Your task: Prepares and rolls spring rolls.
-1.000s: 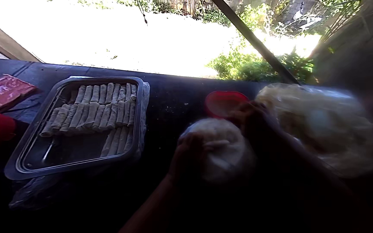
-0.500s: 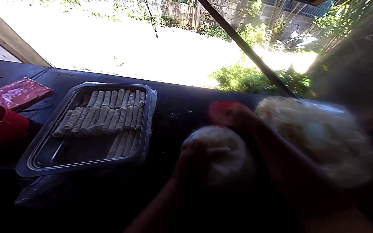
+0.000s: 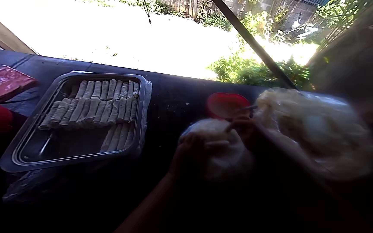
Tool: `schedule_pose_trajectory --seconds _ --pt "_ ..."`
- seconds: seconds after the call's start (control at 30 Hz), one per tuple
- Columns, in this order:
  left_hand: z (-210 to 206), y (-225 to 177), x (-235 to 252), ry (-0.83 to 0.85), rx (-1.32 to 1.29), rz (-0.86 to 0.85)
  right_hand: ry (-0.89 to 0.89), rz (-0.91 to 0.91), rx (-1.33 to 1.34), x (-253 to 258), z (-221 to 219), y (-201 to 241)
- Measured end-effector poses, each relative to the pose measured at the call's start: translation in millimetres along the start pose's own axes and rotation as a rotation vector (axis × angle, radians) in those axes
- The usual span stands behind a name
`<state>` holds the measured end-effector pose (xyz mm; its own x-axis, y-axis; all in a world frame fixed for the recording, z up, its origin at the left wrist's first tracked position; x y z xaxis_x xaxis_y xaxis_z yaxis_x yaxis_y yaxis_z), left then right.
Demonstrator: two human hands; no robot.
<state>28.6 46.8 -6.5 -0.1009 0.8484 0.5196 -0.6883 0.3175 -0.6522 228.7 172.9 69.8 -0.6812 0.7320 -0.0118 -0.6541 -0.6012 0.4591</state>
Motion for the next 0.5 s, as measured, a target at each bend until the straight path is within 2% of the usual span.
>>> schedule_pose_trajectory --seconds 0.17,0.3,0.43,0.5 --pt "-1.1 1.0 1.2 0.008 0.006 0.000 -0.111 0.274 -0.530 -17.0 -26.5 -7.6" --pt "-0.5 0.1 1.4 0.005 0.012 0.003 -0.195 0.349 -0.569 -20.0 -17.4 -7.2" --pt "-1.2 -0.2 1.2 0.009 0.021 0.002 -0.056 0.337 -0.632 -15.8 -20.8 -5.8" --pt "-1.6 -0.1 1.8 0.002 0.028 0.000 -0.080 0.315 -0.645 -11.6 -16.6 -1.0"
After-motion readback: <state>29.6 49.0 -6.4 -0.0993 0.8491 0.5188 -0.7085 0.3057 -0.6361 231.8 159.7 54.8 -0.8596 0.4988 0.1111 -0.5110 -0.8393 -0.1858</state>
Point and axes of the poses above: each hand's wrist, its own x-axis towards the middle knuckle, its own z-axis out of the back of the hand, y = z × x, the point moved 2 cm from there along x, towards the middle knuckle, and after that the axes turned 9 degrees about -x, right-handed, at the moved point
